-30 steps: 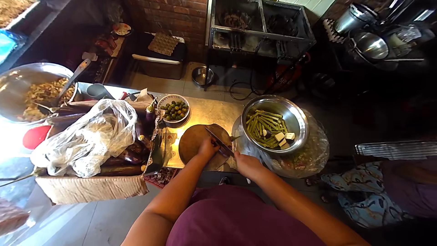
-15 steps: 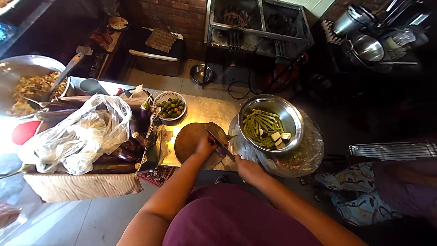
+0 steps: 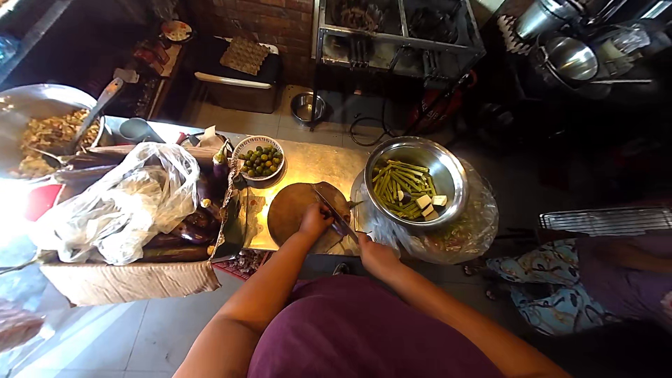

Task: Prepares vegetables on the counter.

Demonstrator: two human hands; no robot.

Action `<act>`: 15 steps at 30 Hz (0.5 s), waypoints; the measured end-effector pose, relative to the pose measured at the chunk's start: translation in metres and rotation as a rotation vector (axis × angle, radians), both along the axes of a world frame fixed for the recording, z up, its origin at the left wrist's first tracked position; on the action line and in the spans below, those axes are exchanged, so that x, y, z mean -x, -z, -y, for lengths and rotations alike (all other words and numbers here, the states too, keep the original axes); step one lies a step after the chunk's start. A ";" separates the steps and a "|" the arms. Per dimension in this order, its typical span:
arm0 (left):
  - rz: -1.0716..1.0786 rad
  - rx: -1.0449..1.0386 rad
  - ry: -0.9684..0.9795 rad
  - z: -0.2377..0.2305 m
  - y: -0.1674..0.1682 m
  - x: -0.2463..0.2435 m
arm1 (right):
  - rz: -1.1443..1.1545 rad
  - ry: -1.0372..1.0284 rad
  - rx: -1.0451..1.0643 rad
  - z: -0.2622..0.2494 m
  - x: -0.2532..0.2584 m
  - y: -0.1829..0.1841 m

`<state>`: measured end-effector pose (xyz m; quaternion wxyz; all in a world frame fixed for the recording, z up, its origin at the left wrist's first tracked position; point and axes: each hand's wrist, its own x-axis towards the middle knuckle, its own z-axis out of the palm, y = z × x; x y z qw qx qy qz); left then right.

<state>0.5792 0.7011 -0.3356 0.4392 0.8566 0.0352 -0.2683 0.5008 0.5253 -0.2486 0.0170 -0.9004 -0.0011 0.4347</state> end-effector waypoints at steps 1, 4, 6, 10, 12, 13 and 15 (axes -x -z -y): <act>0.002 0.003 0.001 0.001 0.001 0.001 | 0.001 0.011 -0.001 -0.001 0.001 0.003; 0.011 0.027 -0.013 0.002 0.002 0.001 | 0.052 0.038 -0.054 -0.013 -0.013 0.018; 0.008 0.031 -0.031 0.002 0.002 0.002 | 0.089 0.031 -0.067 -0.026 -0.031 0.025; 0.005 0.023 -0.025 0.001 0.005 0.003 | 0.026 0.019 -0.059 -0.027 -0.034 0.019; -0.005 0.032 -0.015 -0.001 0.003 0.000 | -0.010 0.015 -0.049 -0.014 -0.017 0.004; -0.009 0.035 -0.006 -0.001 0.003 0.001 | -0.024 0.008 -0.026 -0.008 -0.007 -0.003; -0.008 0.039 0.015 0.005 0.003 0.003 | -0.042 0.004 0.018 -0.002 0.005 -0.013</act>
